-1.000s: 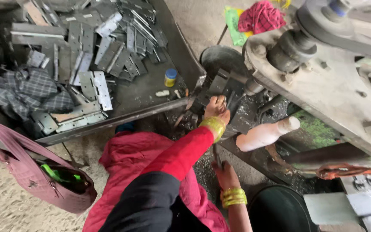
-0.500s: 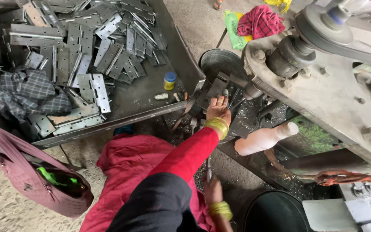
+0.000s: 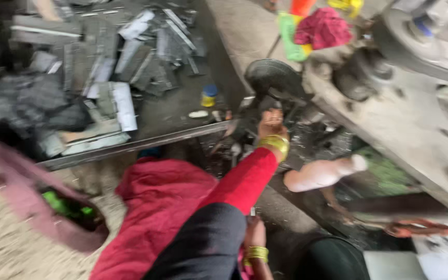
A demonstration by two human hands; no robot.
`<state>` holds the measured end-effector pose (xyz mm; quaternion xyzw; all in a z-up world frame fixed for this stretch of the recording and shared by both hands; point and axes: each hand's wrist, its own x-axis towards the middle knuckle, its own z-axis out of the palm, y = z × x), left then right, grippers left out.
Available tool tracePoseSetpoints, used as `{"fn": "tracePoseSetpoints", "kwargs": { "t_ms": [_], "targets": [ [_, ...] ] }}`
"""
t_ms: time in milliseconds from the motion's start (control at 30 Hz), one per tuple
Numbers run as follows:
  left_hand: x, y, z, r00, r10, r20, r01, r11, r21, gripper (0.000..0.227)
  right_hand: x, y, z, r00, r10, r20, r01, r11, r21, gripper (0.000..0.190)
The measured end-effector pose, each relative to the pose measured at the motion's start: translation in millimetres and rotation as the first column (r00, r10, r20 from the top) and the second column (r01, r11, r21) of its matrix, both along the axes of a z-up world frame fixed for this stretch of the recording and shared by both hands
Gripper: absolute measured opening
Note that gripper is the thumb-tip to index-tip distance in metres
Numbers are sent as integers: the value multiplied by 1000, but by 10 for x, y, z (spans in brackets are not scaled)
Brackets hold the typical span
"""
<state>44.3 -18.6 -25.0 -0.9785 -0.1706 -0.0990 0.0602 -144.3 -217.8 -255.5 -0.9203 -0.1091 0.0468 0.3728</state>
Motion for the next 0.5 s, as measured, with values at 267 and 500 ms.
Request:
{"fn": "tracePoseSetpoints", "kwargs": {
  "t_ms": [267,500],
  "targets": [
    [-1741,1106,291,674,-115,729,312,940,-140,18,-106,169,1197,979,-70,193,-22,900,436,50],
    [-2408,2988,-478,549,557,624,-828,466,312,46,-222,427,2313,833,-183,522,160,983,89,32]
  ]
}}
